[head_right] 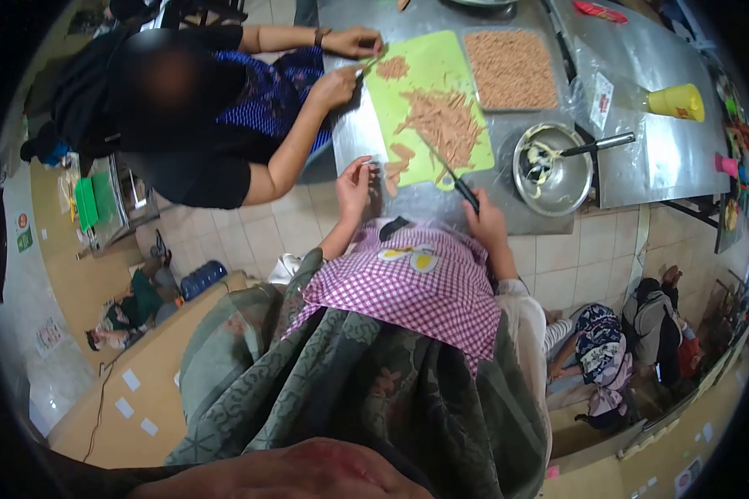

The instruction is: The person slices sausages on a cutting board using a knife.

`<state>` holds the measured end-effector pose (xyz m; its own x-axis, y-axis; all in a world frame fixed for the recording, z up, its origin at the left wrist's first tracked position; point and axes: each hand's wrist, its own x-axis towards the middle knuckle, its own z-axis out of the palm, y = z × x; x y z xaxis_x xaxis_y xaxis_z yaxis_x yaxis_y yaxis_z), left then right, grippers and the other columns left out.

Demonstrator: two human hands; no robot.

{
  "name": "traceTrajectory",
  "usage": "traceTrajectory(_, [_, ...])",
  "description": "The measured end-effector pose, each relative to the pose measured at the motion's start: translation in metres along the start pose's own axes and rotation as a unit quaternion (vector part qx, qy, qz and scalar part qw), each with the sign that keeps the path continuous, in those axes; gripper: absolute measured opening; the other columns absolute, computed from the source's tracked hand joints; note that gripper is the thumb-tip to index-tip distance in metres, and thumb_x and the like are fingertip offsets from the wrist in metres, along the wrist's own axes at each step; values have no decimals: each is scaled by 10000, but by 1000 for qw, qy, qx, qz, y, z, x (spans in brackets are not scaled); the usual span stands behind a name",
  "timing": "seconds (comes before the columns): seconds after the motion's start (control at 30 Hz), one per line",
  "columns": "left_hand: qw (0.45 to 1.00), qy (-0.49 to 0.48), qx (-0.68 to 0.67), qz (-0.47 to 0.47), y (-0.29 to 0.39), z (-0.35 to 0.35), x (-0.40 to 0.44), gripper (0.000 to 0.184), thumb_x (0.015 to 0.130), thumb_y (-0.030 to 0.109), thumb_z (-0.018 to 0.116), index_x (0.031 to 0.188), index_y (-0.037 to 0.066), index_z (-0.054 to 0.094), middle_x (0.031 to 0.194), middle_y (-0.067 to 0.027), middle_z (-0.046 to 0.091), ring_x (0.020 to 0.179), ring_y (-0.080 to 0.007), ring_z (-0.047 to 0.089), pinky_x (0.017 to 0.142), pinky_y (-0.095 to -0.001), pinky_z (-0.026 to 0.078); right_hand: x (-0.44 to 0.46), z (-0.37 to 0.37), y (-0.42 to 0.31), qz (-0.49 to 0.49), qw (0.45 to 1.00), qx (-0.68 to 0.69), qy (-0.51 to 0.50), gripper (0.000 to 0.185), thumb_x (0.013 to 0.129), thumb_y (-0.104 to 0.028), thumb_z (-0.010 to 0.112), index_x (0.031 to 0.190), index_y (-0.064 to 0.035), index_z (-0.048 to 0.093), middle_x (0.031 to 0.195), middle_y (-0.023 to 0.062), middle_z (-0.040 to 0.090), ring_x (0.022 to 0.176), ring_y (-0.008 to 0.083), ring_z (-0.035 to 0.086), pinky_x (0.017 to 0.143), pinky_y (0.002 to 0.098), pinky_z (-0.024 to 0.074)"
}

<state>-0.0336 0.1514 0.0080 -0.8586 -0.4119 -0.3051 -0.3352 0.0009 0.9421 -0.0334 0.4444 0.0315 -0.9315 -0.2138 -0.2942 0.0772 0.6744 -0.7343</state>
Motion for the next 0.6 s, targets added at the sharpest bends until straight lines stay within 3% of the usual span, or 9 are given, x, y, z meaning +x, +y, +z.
traceTrajectory(0.07, [994,2,106,-9,-31,-23,-12,222,900,72,545,1097,-14,599,763,-19,632,671,-54,559,620,-198,456,-1,4,2,12,1000,2,-12,263,887,-270,546,1059,-76,499,798,210,624,734,414,604,612,461,455])
traceTrajectory(0.23, [989,-43,144,12,-43,-14,-23,303,832,85,650,1121,8,596,731,-30,623,645,-61,558,585,-210,455,-2,9,-21,51,995,-56,-70,289,895,-313,526,1063,-79,500,794,220,625,733,417,605,617,470,456])
traceTrajectory(0.3, [988,-35,146,25,-35,1,-20,379,785,102,707,1136,15,593,715,-43,619,620,-72,554,572,-224,464,-3,18,-23,41,996,-66,-48,299,900,-328,513,1064,-78,500,797,226,626,741,422,603,629,480,456])
traceTrajectory(0.53, [988,-41,139,58,-22,24,-5,407,765,129,716,1143,34,598,701,-68,619,581,-118,562,561,-253,474,0,29,-26,25,996,-81,-13,311,911,-338,491,1074,-74,491,838,231,634,775,439,598,664,502,454])
traceTrajectory(0.6, [974,-28,220,55,-16,25,0,381,777,147,699,1133,47,606,701,-93,629,578,-150,580,567,-279,481,-4,29,-25,25,996,-82,-15,312,911,-339,491,1075,-73,489,845,229,635,772,439,598,665,502,456])
